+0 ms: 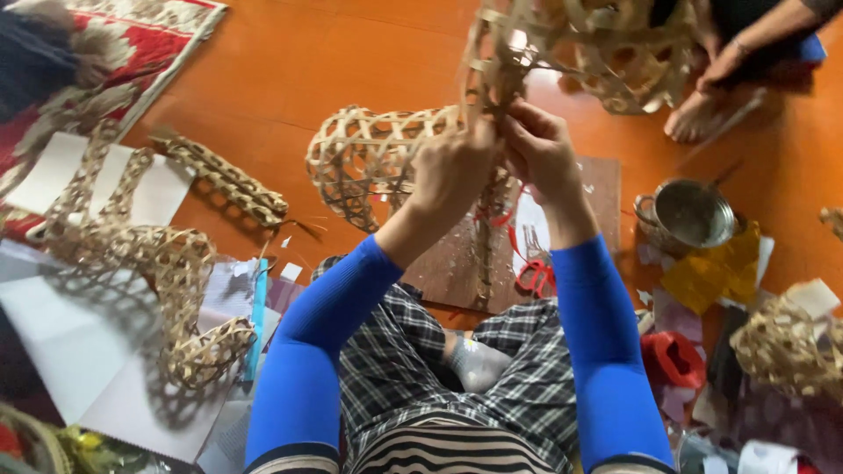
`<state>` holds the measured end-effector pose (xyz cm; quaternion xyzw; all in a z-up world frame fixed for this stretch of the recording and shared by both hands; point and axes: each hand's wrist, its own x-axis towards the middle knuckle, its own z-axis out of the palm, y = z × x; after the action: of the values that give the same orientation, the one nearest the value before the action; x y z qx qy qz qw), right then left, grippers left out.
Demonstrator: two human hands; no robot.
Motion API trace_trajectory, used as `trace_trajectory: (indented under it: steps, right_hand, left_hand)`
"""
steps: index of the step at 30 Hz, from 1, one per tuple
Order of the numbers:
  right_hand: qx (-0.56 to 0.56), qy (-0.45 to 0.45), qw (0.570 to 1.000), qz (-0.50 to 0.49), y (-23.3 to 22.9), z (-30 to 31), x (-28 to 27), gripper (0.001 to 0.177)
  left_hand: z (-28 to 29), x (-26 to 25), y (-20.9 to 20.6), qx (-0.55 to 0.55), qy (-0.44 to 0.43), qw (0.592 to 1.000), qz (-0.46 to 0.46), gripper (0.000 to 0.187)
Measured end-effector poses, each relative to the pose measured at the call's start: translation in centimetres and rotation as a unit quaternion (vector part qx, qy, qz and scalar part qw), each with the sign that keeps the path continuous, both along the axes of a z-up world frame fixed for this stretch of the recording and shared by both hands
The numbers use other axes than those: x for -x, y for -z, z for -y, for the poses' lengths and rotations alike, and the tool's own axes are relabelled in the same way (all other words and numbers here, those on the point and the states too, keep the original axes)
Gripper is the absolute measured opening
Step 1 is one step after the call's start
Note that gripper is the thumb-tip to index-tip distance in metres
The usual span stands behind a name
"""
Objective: Weaving and trimming a large bamboo animal sculpture using scissors and manual manipulation.
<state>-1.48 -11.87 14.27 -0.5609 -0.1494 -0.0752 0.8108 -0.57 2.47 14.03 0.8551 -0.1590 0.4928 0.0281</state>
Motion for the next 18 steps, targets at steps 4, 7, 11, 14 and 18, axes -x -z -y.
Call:
trace_trajectory:
  steps: [4,7,11,14,18]
  right_hand:
    - [0.261,0.128,0.946,0.143,-1.4,-0.1,1.8,0.019]
    - [0.334,0.178,0.909,0.177,-1.8,-0.4,3.1,0.019]
    - [0.337,0.219,0.894,0.199,-1.0,-0.1,2.8,0.017]
    - [0.349,0.257,0.875,0.215,-0.2,-1.0,2.9,0.018]
    - [0.351,0.308,0.842,0.27,1.0,-2.9,3.2,0.031]
  left_hand:
    - [-1.1,-2.4,1.3,0.018,0.147,0.988,0.038,0.008]
    - [-1.9,-0.7,0.5,0.103,0.265,0.956,-0.073,0.02]
    - [-1.7,-2.1,2.4,0.149,0.315,0.935,-0.07,0.014]
    - [-4.0,3.8,-4.3,0.095,0.301,0.926,-0.208,0.03]
    - [-2.2,1.3,-2.0,0.106,0.33,0.919,-0.188,0.022]
